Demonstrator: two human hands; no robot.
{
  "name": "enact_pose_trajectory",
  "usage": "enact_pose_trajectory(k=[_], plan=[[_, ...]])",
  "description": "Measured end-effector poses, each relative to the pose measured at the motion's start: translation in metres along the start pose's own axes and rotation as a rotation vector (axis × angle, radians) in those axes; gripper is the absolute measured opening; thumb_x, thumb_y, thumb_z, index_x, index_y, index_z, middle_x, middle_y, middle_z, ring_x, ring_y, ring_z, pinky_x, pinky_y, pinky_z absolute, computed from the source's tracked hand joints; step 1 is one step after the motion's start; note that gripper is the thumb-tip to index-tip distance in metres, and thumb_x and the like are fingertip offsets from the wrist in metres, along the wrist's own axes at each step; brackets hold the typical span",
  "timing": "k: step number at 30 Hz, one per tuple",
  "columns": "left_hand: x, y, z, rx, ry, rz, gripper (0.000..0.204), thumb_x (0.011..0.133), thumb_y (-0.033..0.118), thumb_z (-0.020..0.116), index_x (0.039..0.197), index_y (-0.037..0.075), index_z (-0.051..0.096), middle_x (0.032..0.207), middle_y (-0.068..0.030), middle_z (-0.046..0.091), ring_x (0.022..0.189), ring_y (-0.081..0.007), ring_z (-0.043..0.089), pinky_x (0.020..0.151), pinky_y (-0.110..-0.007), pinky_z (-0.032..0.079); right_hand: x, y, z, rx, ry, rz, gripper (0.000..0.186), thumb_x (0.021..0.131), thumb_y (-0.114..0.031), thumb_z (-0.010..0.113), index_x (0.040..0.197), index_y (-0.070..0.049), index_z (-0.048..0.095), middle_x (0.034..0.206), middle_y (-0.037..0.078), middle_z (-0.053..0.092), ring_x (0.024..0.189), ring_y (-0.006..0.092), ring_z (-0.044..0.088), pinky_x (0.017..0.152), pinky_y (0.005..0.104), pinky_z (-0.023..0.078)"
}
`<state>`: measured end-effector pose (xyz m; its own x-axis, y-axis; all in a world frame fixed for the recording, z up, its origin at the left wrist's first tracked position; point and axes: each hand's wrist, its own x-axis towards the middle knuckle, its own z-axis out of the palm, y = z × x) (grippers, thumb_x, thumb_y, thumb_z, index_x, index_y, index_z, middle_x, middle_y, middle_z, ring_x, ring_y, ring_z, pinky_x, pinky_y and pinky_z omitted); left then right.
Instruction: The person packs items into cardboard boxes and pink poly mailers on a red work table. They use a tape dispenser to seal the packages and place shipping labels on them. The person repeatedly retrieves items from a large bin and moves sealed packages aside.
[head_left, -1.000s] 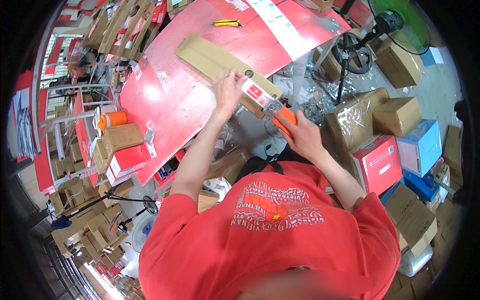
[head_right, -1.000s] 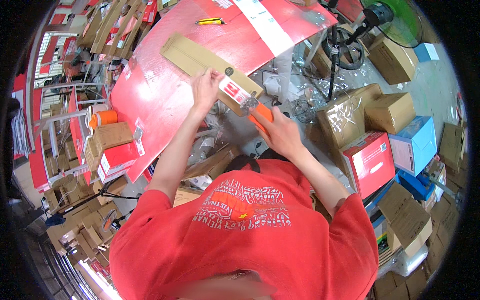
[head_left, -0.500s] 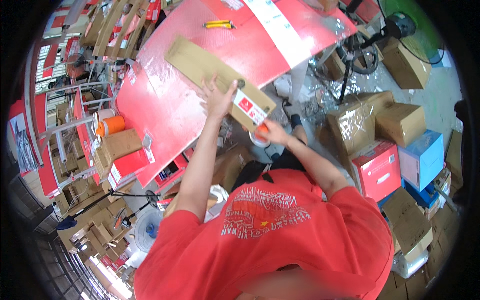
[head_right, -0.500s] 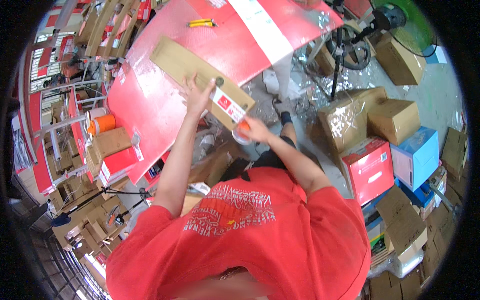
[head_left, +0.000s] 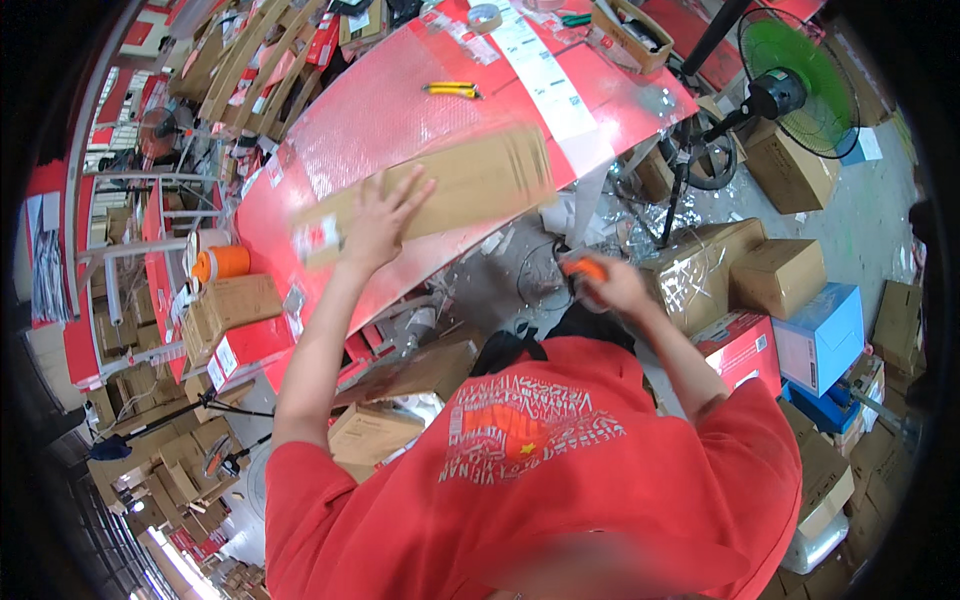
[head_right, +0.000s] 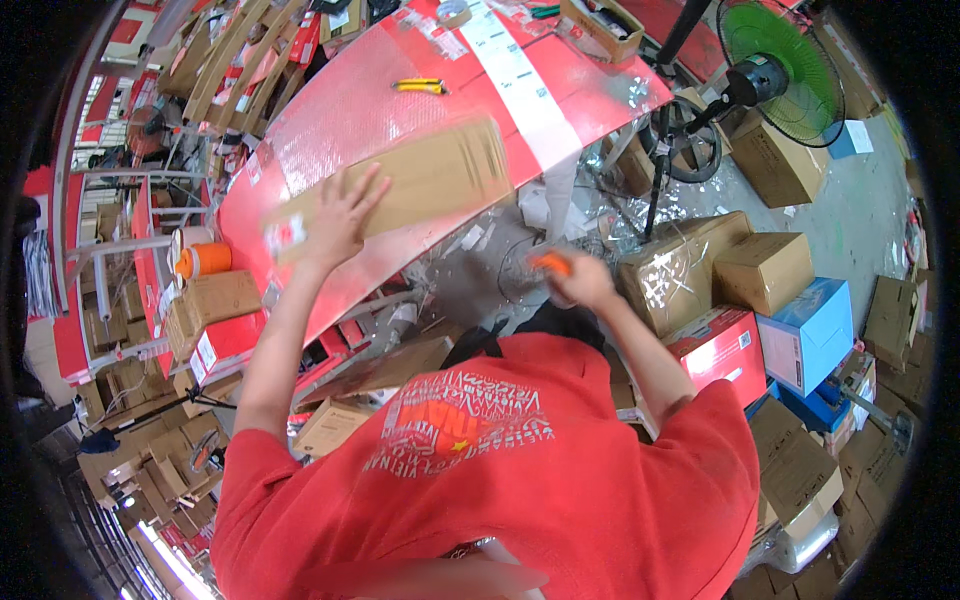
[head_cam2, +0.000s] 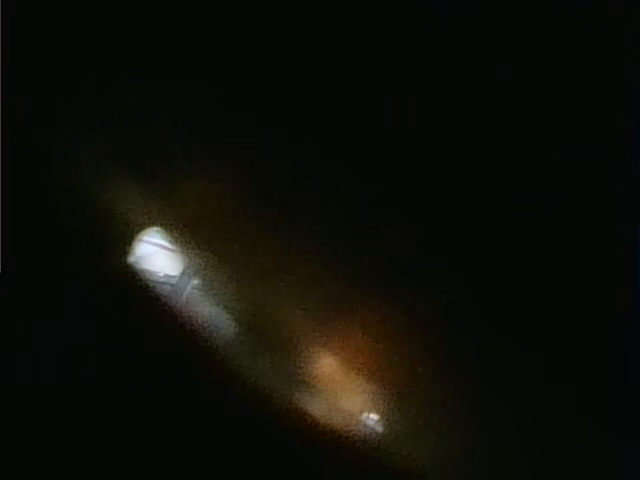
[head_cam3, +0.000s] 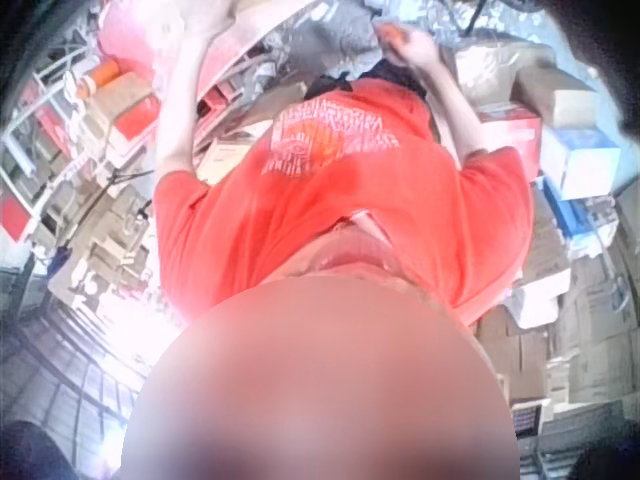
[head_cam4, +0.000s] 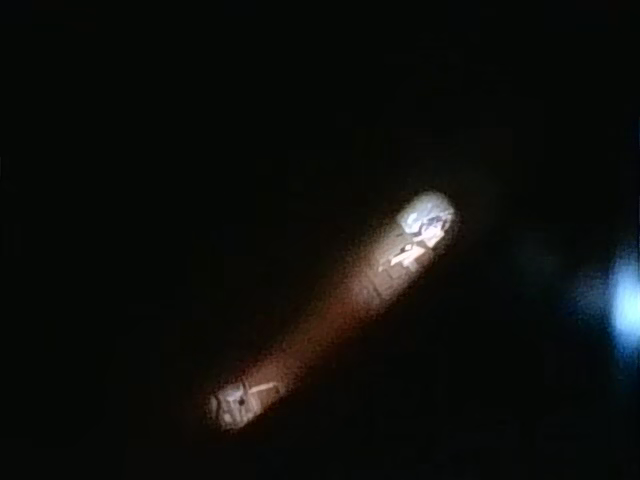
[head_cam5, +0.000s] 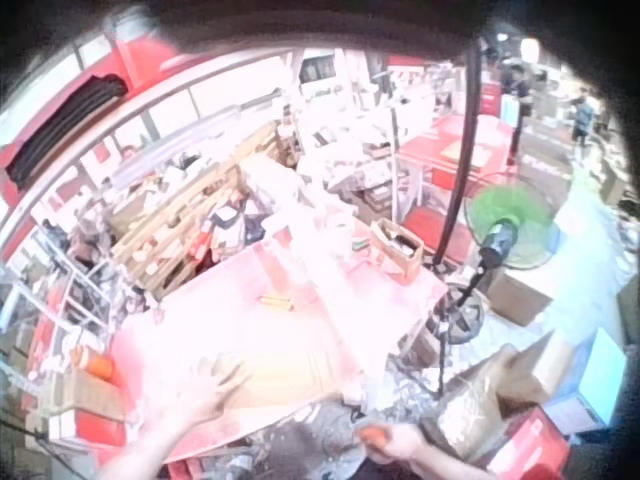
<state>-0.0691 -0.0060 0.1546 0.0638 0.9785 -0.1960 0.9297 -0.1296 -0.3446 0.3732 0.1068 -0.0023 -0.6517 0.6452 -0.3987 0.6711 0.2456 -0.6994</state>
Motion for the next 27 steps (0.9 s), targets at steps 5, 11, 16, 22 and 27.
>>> enact_pose_trajectory(k=[5, 11, 16, 22, 27], plan=[[-0.014, 0.06, 0.06, -0.286, 0.027, -0.126, 0.087, 0.092, 0.0, 0.063, 0.172, 0.023, 0.04, 0.179, -0.0066, 0.038, 0.162, -0.0424, 0.037, 0.129, -0.064, 0.034, -0.041, -0.007, -0.022, 0.066, 0.468, -0.255, 0.052, 0.097, -0.032, 0.077, 0.148, -0.022, 0.07, 0.12, 0.02, 0.076, 0.109, 0.0421, 0.074, 0.091, 0.0502, 0.061], [-0.014, 0.159, 0.021, -1.986, -0.223, -0.321, 0.042, 0.114, 0.039, 0.06, 0.138, 0.007, 0.072, 0.125, -0.008, 0.077, 0.118, -0.024, 0.068, 0.104, -0.041, 0.049, -0.074, -0.106, -0.019, -0.352, 0.249, -0.643, 0.064, 0.096, -0.024, 0.077, 0.158, -0.03, 0.061, 0.107, 0.016, 0.063, 0.087, 0.0381, 0.069, 0.075, 0.0475, 0.059], [-0.001, 0.154, 0.011, -2.121, -0.175, -0.486, 0.034, 0.11, 0.039, 0.068, 0.12, 0.008, 0.078, 0.12, -0.006, 0.076, 0.111, -0.017, 0.069, 0.093, -0.031, 0.051, -0.074, -0.121, -0.028, -0.31, 0.275, -0.681, 0.065, 0.097, -0.031, 0.075, 0.159, -0.036, 0.059, 0.101, 0.013, 0.059, 0.076, 0.0331, 0.068, 0.065, 0.0457, 0.058], [0.023, 0.118, 0.064, -0.368, 0.36, -0.392, 0.057, 0.103, 0.051, 0.074, 0.143, 0.01, 0.07, 0.154, -0.0203, 0.059, 0.144, -0.0378, 0.051, 0.121, -0.064, 0.034, -0.029, -0.085, -0.01, -0.462, 0.236, -0.643, 0.056, 0.101, -0.029, 0.072, 0.156, -0.031, 0.061, 0.108, 0.015, 0.062, 0.083, 0.0348, 0.072, 0.067, 0.0466, 0.06], [0.039, 0.133, 0.114, -0.566, 0.331, -0.824, 0.113, 0.093, 0.071, 0.075, 0.176, 0.015, 0.022, 0.176, -0.0335, 0.022, 0.164, -0.0546, 0.014, 0.131, -0.073, 0.008, -0.009, -0.006, 0.007, -0.36, 0.212, -0.675, 0.067, 0.096, -0.028, 0.076, 0.16, -0.036, 0.056, 0.116, 0.015, 0.063, 0.09, 0.0364, 0.073, 0.075, 0.0479, 0.064]])
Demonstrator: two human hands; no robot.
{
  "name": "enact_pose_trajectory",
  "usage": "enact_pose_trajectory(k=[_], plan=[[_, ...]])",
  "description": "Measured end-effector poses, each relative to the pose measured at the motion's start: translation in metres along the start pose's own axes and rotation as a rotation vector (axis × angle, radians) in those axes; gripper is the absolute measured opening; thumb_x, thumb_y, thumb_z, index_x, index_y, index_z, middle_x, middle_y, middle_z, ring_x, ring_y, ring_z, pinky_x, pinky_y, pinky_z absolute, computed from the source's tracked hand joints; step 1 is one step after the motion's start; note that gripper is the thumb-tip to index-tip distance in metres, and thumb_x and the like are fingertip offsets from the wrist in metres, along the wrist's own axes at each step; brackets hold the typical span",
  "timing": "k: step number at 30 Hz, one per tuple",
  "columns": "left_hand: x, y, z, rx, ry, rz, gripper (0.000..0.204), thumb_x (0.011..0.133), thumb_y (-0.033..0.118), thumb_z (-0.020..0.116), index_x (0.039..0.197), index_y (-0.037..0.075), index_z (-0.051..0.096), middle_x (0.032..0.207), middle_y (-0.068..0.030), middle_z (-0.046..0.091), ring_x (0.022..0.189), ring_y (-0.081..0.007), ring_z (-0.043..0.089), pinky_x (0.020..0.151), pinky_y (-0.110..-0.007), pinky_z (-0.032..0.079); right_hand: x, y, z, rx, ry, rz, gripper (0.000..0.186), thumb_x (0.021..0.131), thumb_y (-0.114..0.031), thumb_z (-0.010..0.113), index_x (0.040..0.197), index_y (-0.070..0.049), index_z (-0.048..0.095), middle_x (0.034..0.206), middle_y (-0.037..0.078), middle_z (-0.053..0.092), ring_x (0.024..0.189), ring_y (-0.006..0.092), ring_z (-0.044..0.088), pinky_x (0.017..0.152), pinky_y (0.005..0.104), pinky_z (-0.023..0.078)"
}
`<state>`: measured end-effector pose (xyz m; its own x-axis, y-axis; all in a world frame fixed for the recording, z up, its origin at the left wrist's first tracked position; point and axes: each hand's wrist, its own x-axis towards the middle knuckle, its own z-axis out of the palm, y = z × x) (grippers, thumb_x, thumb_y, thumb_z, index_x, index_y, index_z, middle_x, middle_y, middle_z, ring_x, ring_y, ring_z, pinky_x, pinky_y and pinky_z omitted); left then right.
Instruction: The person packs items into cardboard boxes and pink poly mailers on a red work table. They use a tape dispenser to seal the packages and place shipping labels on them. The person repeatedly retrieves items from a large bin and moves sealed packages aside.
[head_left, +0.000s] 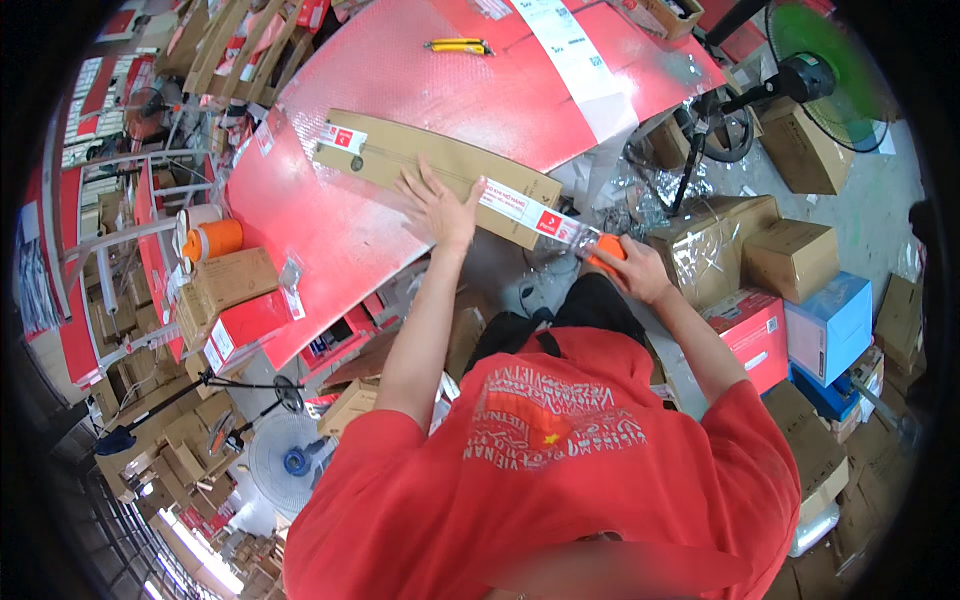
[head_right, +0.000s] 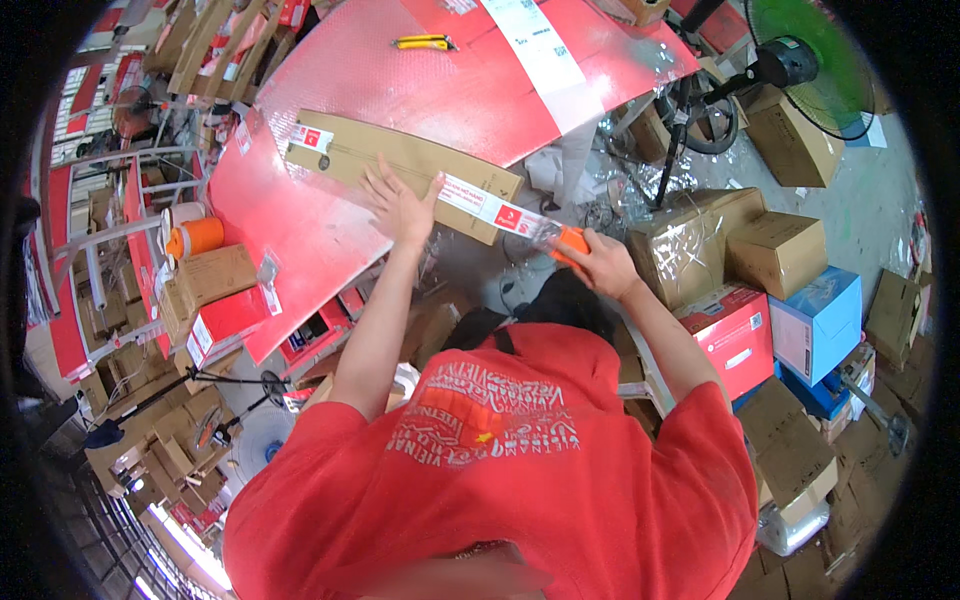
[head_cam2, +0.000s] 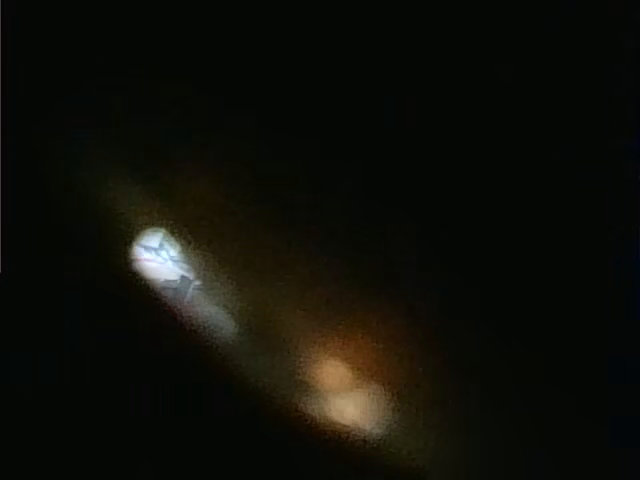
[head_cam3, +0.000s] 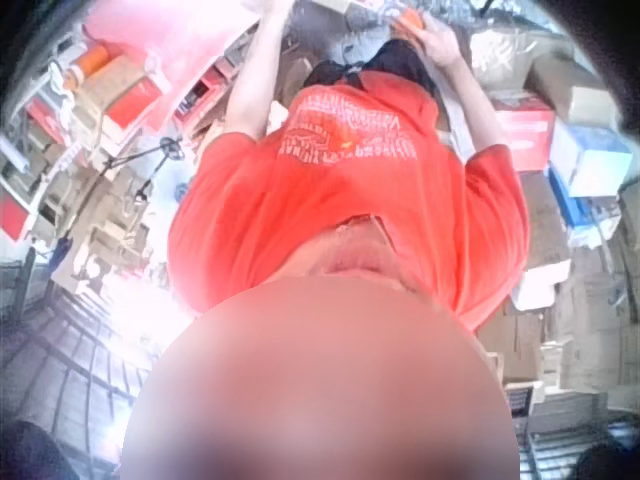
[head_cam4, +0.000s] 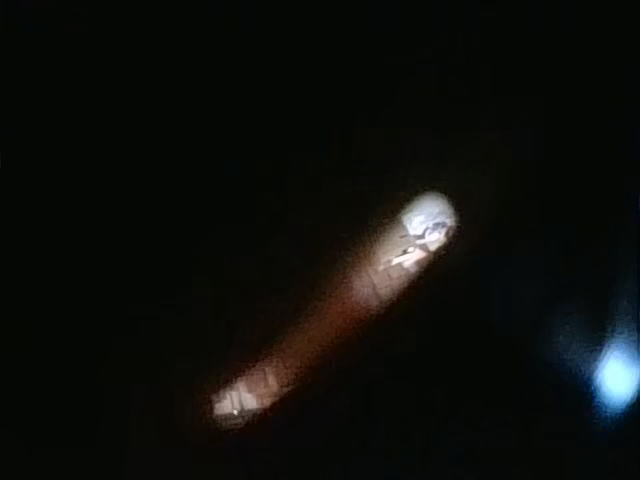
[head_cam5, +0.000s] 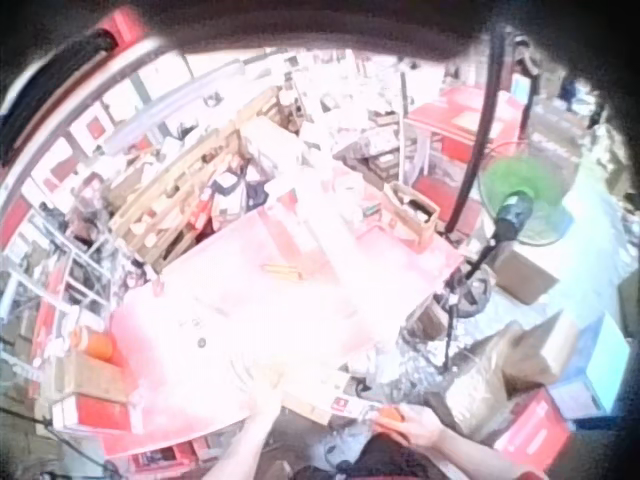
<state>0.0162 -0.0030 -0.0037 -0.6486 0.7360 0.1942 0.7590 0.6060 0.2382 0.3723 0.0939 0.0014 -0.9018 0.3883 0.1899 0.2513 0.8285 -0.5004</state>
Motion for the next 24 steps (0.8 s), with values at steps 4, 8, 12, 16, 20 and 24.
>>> enact_pose_trajectory(k=[4, 8, 12, 16, 20, 24], plan=[[-0.003, -0.012, 0.015, 0.007, -0.039, -0.052, 0.13, 0.086, 0.074, 0.08, 0.178, 0.009, 0.015, 0.179, -0.0334, 0.016, 0.165, -0.0581, 0.01, 0.134, -0.068, 0.009, 0.026, 0.035, 0.076, 0.148, -0.272, 0.215, 0.055, 0.101, -0.036, 0.072, 0.154, -0.03, 0.061, 0.122, 0.02, 0.066, 0.094, 0.0407, 0.073, 0.081, 0.0512, 0.063], [-0.019, 0.006, 0.005, -0.379, 0.147, -0.405, 0.124, 0.088, 0.05, 0.091, 0.178, 0.009, 0.016, 0.176, -0.0262, 0.031, 0.159, -0.0429, 0.034, 0.132, -0.055, 0.027, 0.079, 0.014, 0.134, 0.77, -0.309, 0.211, 0.052, 0.103, -0.05, 0.069, 0.137, -0.011, 0.07, 0.122, 0.024, 0.075, 0.114, 0.0403, 0.074, 0.097, 0.0503, 0.06], [-0.047, 0.012, -0.05, -1.336, 0.104, -0.854, 0.096, 0.099, 0.013, 0.084, 0.174, 0.006, 0.025, 0.164, -0.0162, 0.051, 0.143, -0.026, 0.056, 0.123, -0.042, 0.045, 0.088, -0.014, 0.078, 0.667, -0.578, -0.056, 0.054, 0.099, -0.053, 0.074, 0.134, -0.013, 0.073, 0.125, 0.021, 0.074, 0.114, 0.0434, 0.071, 0.098, 0.0522, 0.058], [-0.06, -0.024, -0.101, -1.492, -0.038, -0.889, 0.094, 0.102, 0.012, 0.079, 0.176, 0.008, 0.022, 0.158, -0.0136, 0.059, 0.141, -0.0253, 0.06, 0.122, -0.04, 0.045, 0.112, 0.042, -0.05, 0.554, -0.399, -0.101, 0.046, 0.089, -0.043, 0.08, 0.131, -0.024, 0.079, 0.113, 0.015, 0.077, 0.102, 0.0402, 0.075, 0.089, 0.0521, 0.06], [-0.059, -0.027, -0.068, -0.908, -0.202, -0.658, 0.096, 0.103, 0.029, 0.08, 0.176, 0.008, 0.022, 0.173, -0.0222, 0.039, 0.159, -0.0374, 0.04, 0.129, -0.05, 0.035, 0.163, 0.137, -0.121, 0.052, -0.011, 0.446, 0.056, 0.087, -0.033, 0.077, 0.142, -0.025, 0.072, 0.099, 0.014, 0.071, 0.1, 0.0387, 0.073, 0.088, 0.0523, 0.058], [-0.042, 0.021, -0.032, -0.149, -0.165, -0.535, 0.094, 0.103, 0.044, 0.078, 0.173, 0.007, 0.03, 0.181, -0.0284, 0.014, 0.166, -0.0483, 0.017, 0.132, -0.06, 0.023, 0.212, 0.214, -0.1, -0.486, 0.11, 0.32, 0.059, 0.096, -0.021, 0.068, 0.155, -0.027, 0.062, 0.118, 0.013, 0.065, 0.117, 0.0358, 0.065, 0.104, 0.055, 0.05]])
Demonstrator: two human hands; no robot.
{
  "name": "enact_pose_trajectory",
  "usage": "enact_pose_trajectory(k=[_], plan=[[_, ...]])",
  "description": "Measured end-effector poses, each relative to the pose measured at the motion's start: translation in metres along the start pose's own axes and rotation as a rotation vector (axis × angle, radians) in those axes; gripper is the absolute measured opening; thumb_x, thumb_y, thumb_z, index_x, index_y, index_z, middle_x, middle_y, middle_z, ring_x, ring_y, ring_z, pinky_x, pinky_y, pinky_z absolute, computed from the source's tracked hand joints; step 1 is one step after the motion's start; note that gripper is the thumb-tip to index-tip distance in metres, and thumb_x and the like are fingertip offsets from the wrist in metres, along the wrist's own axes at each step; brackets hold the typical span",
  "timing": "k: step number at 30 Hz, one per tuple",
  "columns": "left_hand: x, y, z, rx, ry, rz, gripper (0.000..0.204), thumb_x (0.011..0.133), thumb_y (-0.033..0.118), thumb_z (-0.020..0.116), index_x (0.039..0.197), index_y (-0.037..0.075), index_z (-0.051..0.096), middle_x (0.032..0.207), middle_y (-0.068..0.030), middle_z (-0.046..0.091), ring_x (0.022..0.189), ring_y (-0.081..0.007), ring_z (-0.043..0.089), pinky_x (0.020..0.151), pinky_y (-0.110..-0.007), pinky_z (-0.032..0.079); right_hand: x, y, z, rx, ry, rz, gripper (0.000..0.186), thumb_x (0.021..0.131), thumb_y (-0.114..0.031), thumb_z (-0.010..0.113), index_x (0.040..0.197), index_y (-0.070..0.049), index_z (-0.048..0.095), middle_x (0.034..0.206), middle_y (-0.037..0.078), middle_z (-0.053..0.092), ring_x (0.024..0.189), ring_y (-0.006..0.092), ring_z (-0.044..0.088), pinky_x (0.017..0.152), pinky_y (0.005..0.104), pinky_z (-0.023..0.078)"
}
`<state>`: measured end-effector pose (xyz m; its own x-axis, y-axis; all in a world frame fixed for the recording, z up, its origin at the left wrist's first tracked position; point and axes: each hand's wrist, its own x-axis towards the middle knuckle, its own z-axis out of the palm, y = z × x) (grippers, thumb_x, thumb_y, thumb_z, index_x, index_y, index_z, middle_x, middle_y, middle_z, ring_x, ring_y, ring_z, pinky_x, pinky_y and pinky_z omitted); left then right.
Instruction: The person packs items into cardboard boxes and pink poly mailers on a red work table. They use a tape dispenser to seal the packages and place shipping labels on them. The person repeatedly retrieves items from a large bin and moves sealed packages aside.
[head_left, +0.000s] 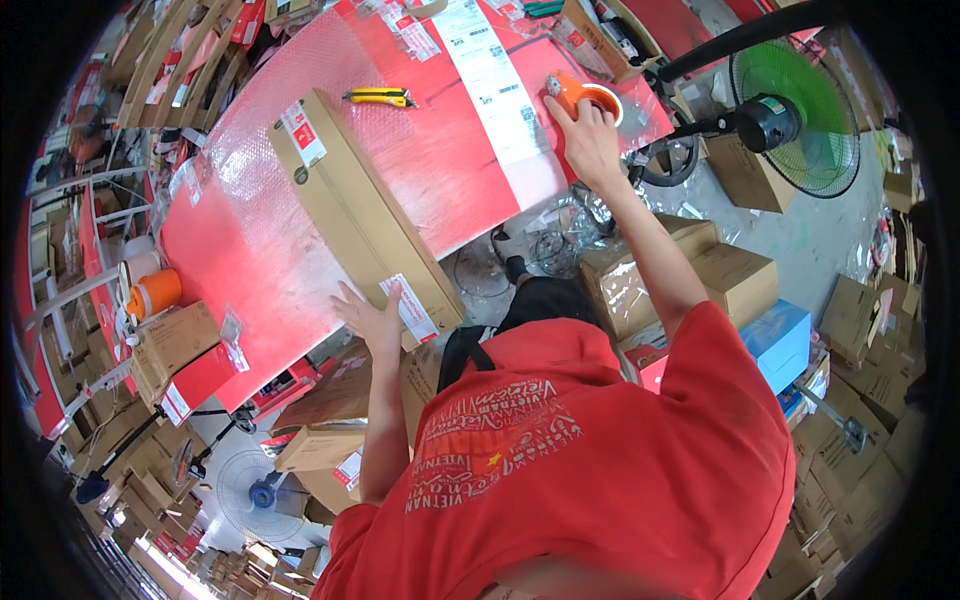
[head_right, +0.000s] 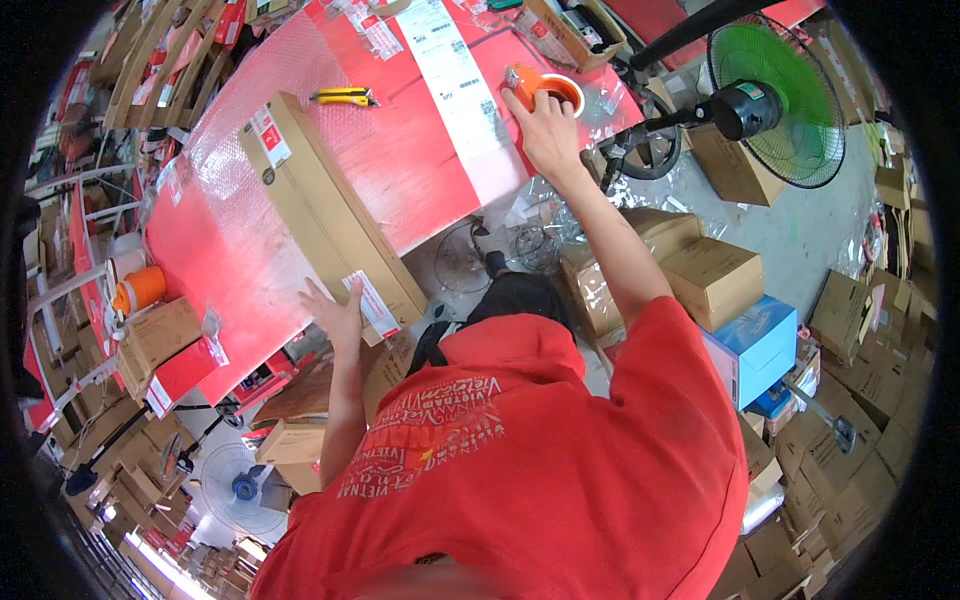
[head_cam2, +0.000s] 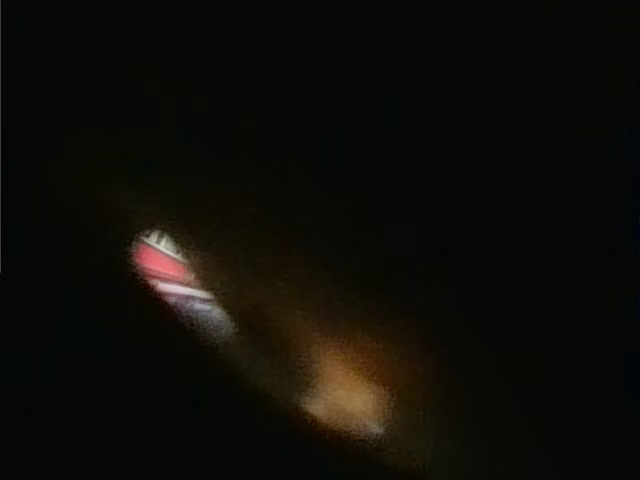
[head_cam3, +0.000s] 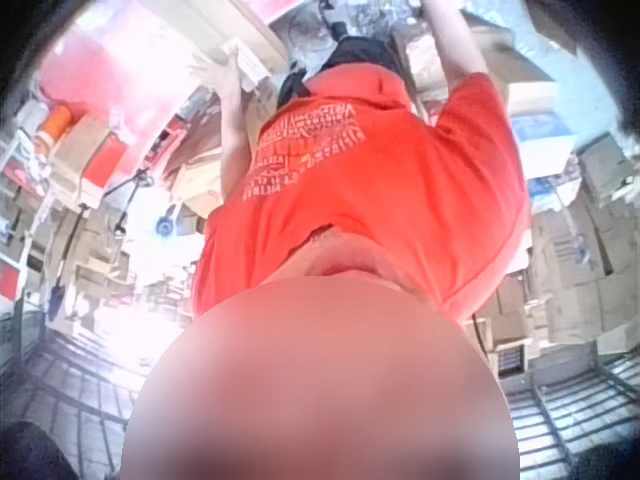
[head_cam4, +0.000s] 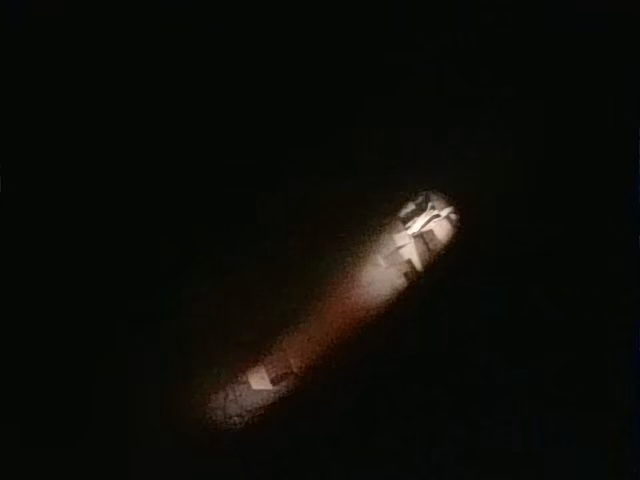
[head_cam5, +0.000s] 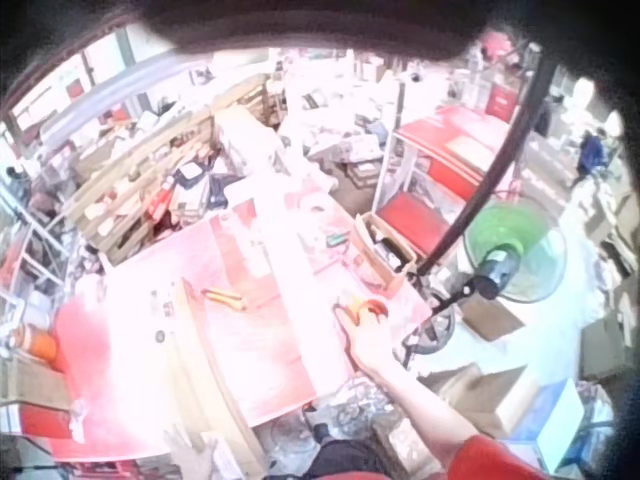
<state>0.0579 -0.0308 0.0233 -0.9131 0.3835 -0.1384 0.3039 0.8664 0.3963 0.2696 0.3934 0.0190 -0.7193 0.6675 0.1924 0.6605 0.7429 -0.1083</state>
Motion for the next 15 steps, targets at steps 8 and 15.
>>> enact_pose_trajectory(k=[8, 15], plan=[[-0.015, 0.154, 0.069, -1.046, -0.638, -0.059, 0.048, 0.116, 0.039, 0.059, 0.147, 0.001, 0.059, 0.14, -0.0158, 0.07, 0.135, -0.0276, 0.066, 0.119, -0.044, 0.048, -0.051, -0.027, 0.039, 0.18, -0.212, -0.32, 0.035, 0.096, -0.027, 0.069, 0.125, -0.008, 0.069, 0.12, 0.011, 0.066, 0.119, 0.0323, 0.061, 0.105, 0.0533, 0.046], [-0.031, 0.179, 0.148, -1.081, -1.28, -0.045, 0.033, 0.102, 0.002, 0.072, 0.135, -0.004, 0.072, 0.129, -0.0108, 0.078, 0.114, -0.0165, 0.075, 0.1, -0.032, 0.059, -0.151, -0.021, -0.056, 0.319, -0.173, -0.523, 0.02, 0.094, -0.027, 0.073, 0.111, -0.017, 0.071, 0.104, 0.005, 0.062, 0.105, 0.025, 0.064, 0.094, 0.045, 0.046]])
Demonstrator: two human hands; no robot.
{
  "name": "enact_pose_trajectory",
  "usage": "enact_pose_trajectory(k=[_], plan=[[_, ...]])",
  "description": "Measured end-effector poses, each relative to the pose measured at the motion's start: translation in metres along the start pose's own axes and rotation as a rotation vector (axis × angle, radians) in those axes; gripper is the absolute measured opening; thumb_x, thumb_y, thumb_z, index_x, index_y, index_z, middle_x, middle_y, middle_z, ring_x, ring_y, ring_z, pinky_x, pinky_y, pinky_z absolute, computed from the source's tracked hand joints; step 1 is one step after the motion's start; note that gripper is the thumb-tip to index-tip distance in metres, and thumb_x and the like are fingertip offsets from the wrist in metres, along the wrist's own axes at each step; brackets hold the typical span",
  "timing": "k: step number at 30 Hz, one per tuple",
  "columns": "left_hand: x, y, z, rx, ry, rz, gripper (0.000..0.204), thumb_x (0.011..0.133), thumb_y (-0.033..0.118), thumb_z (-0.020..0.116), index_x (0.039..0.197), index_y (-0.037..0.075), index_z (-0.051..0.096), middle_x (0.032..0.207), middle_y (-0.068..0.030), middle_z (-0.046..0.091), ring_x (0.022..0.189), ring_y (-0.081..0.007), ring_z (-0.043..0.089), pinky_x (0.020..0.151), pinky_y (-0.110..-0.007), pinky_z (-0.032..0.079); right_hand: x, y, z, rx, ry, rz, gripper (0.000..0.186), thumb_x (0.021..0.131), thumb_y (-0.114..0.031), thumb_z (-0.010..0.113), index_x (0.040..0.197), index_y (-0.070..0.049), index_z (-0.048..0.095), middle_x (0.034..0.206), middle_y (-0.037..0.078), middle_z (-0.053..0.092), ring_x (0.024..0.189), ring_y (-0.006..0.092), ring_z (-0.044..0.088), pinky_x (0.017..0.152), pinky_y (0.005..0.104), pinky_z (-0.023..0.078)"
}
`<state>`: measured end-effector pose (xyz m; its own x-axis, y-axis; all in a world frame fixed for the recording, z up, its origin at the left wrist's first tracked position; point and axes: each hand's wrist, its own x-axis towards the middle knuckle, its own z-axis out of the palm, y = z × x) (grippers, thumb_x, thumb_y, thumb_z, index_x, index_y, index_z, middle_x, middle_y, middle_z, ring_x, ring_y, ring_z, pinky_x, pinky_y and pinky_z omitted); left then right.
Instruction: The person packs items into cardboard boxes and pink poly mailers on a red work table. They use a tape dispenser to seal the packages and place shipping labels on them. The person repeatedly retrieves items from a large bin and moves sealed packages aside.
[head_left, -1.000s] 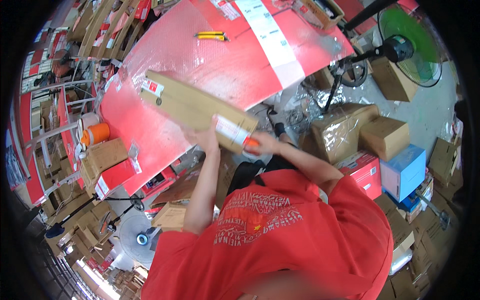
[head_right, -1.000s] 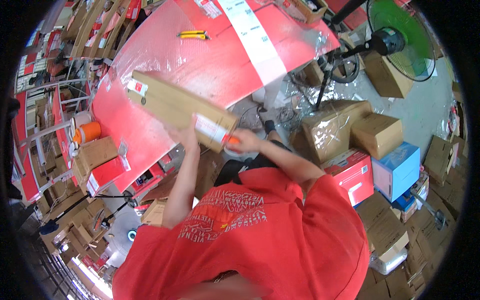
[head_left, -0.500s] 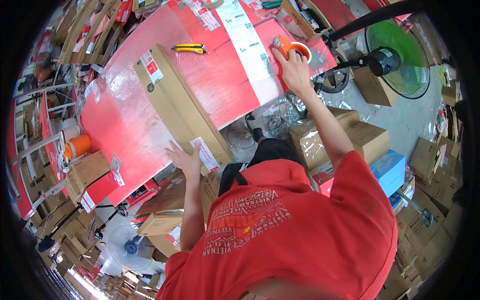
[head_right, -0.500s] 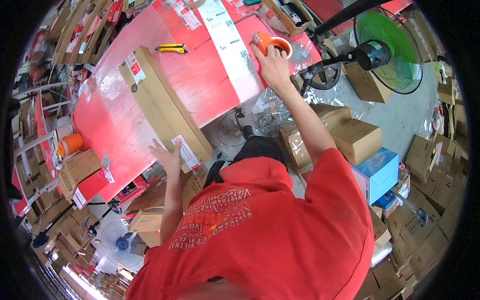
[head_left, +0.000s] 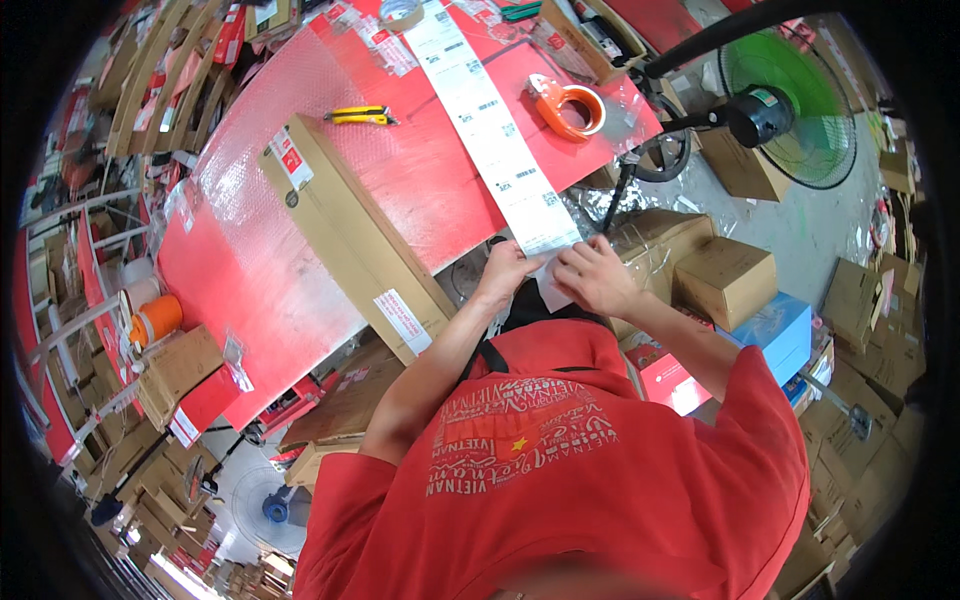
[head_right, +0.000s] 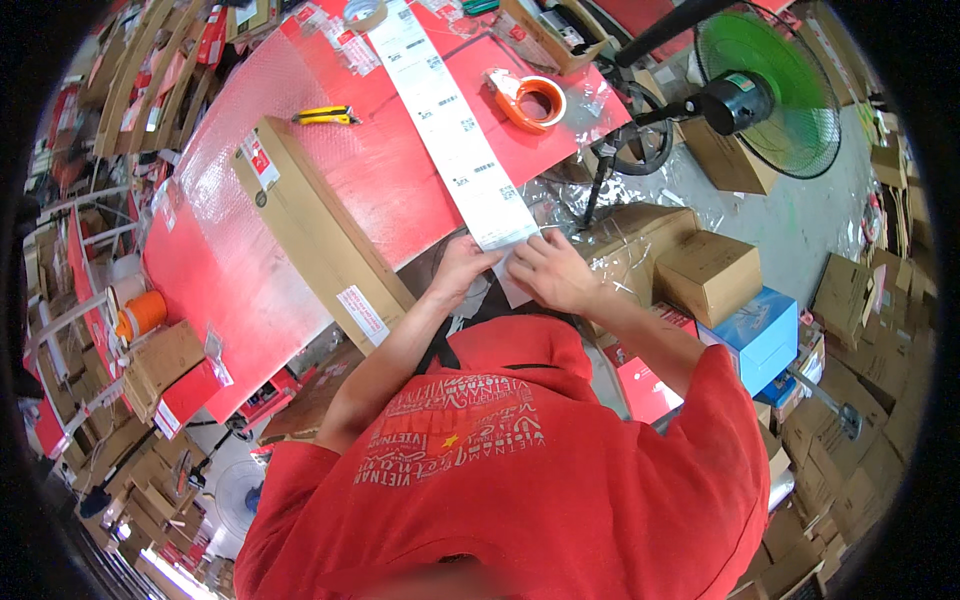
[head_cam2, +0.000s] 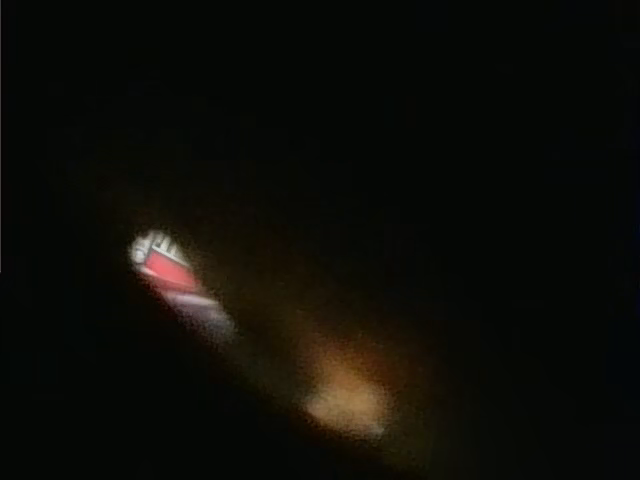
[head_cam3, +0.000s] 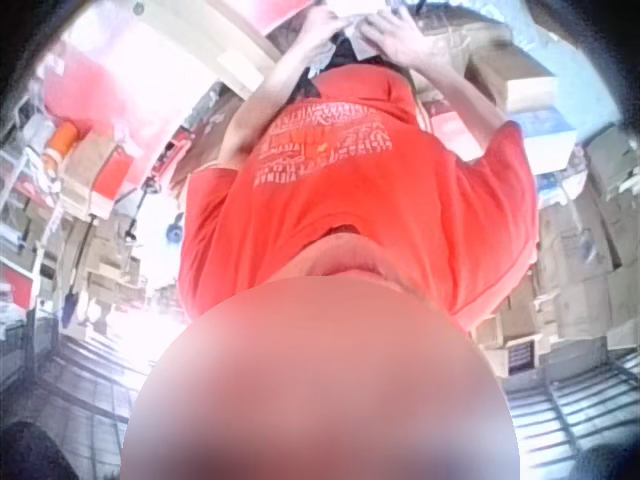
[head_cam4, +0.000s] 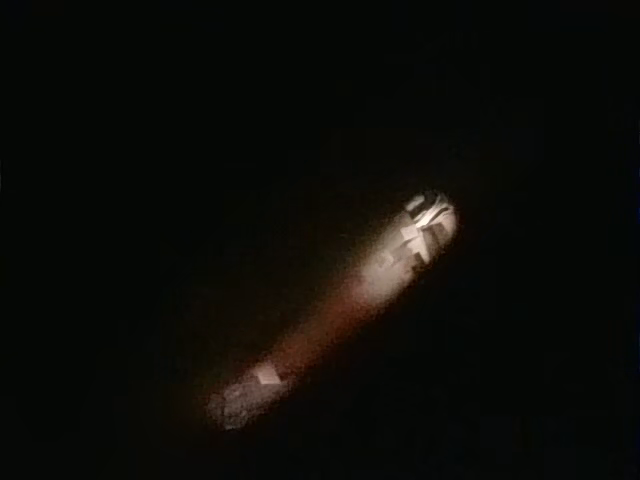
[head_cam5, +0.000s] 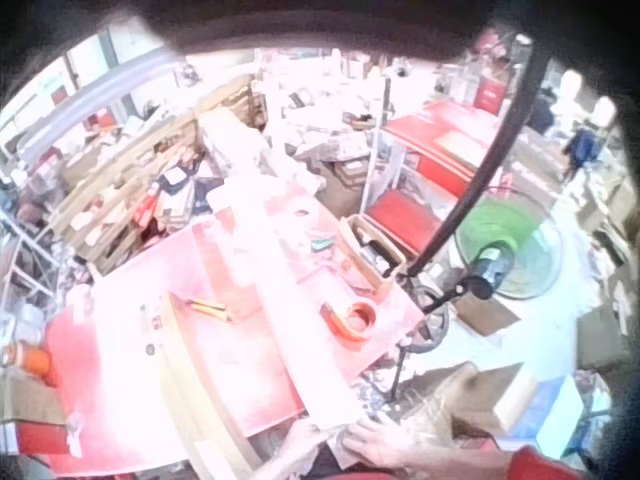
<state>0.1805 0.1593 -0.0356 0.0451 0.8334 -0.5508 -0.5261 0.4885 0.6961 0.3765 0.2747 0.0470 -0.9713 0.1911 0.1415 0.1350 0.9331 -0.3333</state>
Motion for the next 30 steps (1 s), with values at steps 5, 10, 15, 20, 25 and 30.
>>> enact_pose_trajectory(k=[5, 10, 15, 20, 25, 30], plan=[[-0.008, 0.001, 0.014, -0.19, 0.039, 0.161, 0.033, 0.107, 0.001, 0.068, 0.139, -0.007, 0.07, 0.13, -0.0107, 0.078, 0.114, -0.016, 0.075, 0.102, -0.03, 0.058, 0.042, 0.021, -0.034, 0.015, 0.019, 0.104, 0.009, 0.094, -0.022, 0.073, 0.098, -0.015, 0.076, 0.094, 0.003, 0.062, 0.096, 0.0221, 0.067, 0.088, 0.039, 0.046], [-0.007, 0.009, 0.018, -0.107, -0.012, 0.302, 0.036, 0.107, -0.002, 0.065, 0.143, -0.007, 0.067, 0.13, -0.0129, 0.078, 0.115, -0.0145, 0.074, 0.104, -0.031, 0.056, 0.059, 0.035, -0.038, 0.171, -0.04, 0.233, 0.012, 0.091, -0.022, 0.078, 0.094, -0.01, 0.08, 0.091, 0.008, 0.069, 0.092, 0.0284, 0.072, 0.084, 0.0438, 0.054], [-0.004, -0.004, 0.015, -0.156, 0.084, 0.313, 0.038, 0.107, -0.003, 0.065, 0.145, -0.008, 0.065, 0.131, -0.014, 0.078, 0.114, -0.0161, 0.075, 0.104, -0.031, 0.057, 0.12, 0.113, -0.04, 0.335, -0.099, 0.296, 0.014, 0.093, -0.015, 0.074, 0.1, -0.005, 0.079, 0.098, 0.016, 0.076, 0.089, 0.0346, 0.076, 0.08, 0.0468, 0.059], [-0.047, -0.002, 0.008, 0.153, 0.359, 0.367, 0.037, 0.11, -0.001, 0.063, 0.146, -0.007, 0.063, 0.13, -0.0142, 0.079, 0.115, -0.0192, 0.075, 0.105, -0.033, 0.057, 0.286, 0.196, -0.089, 0.039, 0.374, 0.379, 0.028, 0.105, -0.017, 0.065, 0.128, -0.002, 0.061, 0.098, 0.028, 0.075, 0.094, 0.0473, 0.074, 0.082, 0.0558, 0.057], [-0.182, 0.035, -0.013, 0.391, 0.557, 0.352, 0.026, 0.113, 0.012, 0.063, 0.129, -0.005, 0.072, 0.11, -0.0129, 0.083, 0.101, -0.0207, 0.079, 0.096, -0.033, 0.058, 0.293, -0.045, 0.044, 0.28, 0.328, -0.122, 0.053, 0.103, -0.01, 0.06, 0.155, -0.004, 0.053, 0.137, 0.017, 0.07, 0.118, 0.0342, 0.073, 0.096, 0.0477, 0.062], [-0.269, 0.034, -0.035, 0.242, 0.626, 0.291, 0.034, 0.116, 0.019, 0.058, 0.105, -0.006, 0.078, 0.096, -0.0111, 0.082, 0.094, -0.0163, 0.078, 0.089, -0.033, 0.06, 0.192, -0.193, 0.148, -0.068, -0.009, -0.283, 0.071, 0.104, -0.028, 0.053, 0.165, 0.007, 0.039, 0.166, 0.026, 0.05, 0.158, 0.0389, 0.045, 0.13, 0.0594, 0.033]])
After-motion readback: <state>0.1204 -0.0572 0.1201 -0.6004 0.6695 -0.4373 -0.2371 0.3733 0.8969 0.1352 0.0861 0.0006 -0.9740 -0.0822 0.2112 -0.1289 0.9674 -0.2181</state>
